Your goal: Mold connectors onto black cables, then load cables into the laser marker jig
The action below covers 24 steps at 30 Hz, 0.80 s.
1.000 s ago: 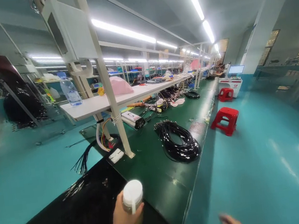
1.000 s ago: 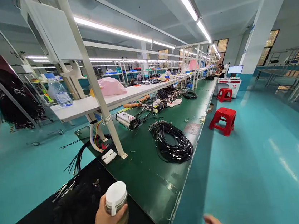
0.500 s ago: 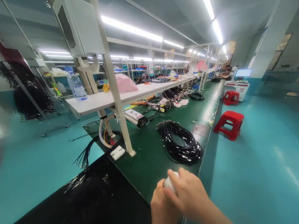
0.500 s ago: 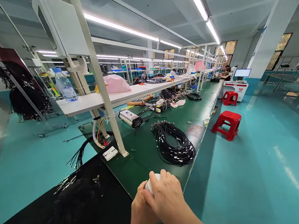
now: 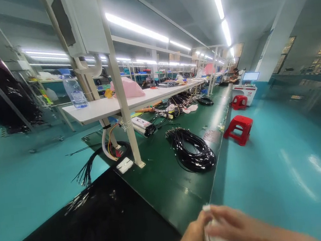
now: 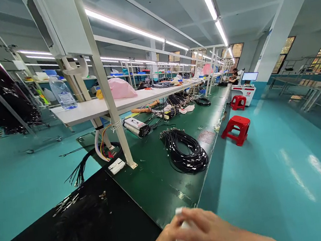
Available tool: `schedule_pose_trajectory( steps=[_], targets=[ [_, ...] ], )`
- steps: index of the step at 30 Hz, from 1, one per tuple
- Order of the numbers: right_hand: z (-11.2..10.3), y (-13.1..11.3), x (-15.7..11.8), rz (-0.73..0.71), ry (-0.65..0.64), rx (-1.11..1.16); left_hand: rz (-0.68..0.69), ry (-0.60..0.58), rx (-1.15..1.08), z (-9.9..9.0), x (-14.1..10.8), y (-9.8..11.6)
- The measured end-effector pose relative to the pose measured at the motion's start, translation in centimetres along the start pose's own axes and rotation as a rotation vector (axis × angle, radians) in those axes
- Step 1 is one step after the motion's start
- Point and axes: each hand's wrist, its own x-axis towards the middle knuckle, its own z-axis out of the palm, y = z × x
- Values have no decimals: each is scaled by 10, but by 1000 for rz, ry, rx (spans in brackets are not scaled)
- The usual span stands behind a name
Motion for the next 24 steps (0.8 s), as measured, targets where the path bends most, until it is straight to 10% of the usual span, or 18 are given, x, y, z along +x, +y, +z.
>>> schedule_pose_trajectory(
  steps=[5,10,17,24],
  targets=[
    [-19,-19,-1,345,-150,-148,-73,112,108,1,-5,23],
    [-36,-28,3,125,-193,-119,0,85,131,-1,-10,29],
    [-24,-35,14,250,-166,-255,-26,47,128,0,-18,43],
    [-39,-46,-2,-37,38,-186,111,-44,58,-5,-21,65]
  ],
)
